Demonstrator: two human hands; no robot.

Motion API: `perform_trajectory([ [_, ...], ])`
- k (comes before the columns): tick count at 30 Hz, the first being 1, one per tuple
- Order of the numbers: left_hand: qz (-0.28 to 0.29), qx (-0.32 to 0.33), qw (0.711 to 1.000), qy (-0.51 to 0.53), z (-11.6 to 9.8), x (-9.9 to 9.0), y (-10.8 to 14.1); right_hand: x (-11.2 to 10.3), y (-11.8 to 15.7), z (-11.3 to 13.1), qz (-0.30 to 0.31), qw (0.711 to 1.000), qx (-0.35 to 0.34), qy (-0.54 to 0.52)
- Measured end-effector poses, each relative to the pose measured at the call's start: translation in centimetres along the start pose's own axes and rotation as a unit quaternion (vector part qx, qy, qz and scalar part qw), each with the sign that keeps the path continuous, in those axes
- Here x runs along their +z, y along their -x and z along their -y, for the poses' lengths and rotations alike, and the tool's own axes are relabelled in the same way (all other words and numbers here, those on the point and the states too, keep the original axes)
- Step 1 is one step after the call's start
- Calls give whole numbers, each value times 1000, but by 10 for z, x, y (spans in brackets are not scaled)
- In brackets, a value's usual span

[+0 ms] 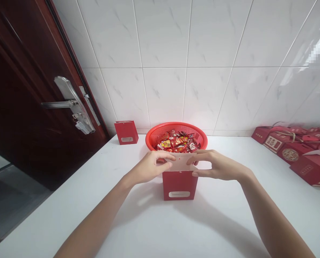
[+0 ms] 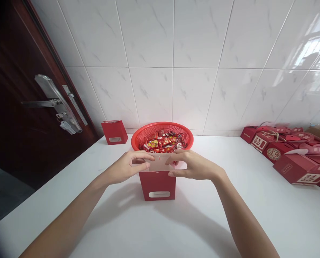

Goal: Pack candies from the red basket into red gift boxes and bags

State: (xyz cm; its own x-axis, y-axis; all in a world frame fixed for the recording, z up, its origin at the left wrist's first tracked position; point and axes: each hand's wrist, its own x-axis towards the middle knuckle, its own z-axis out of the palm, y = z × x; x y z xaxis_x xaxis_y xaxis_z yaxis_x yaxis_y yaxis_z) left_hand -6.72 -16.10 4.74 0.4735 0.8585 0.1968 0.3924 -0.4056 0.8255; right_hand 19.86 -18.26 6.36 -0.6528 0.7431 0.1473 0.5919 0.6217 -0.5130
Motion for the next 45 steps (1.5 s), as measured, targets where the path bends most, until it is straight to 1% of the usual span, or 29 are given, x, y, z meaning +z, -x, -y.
perform_trajectory([
  [6,11,5,1000,1,1,-2,-1,-1,0,-3,-11,1000,-7,-5],
  [12,32,12,999,-18,-3,-6,1,-3,1,-1,-26,999,-21,-16],
  [15,42,1,998,-37,-5,-6,2,-3,1,0,-20,999,-11,-28],
  [20,35,-12,998,-43,-3,-3,2,-2,0,1,1,1000,7,-20],
  [24,30,-22,999,-34,-3,-2,2,-3,1,1,2,1000,22,-17],
  [31,27,-55,998,-9,-6,-3,0,-4,1,1,0,1000,24,-10],
  [36,30,-69,997,-8,0,-7,-1,-7,5,-1,-7,1000,13,-14],
  [41,39,-66,997,-32,5,-10,0,-9,6,-1,-5,1000,5,-13],
  [45,43,-44,998,-28,0,-9,2,-7,3,1,-1,1000,1,-18],
])
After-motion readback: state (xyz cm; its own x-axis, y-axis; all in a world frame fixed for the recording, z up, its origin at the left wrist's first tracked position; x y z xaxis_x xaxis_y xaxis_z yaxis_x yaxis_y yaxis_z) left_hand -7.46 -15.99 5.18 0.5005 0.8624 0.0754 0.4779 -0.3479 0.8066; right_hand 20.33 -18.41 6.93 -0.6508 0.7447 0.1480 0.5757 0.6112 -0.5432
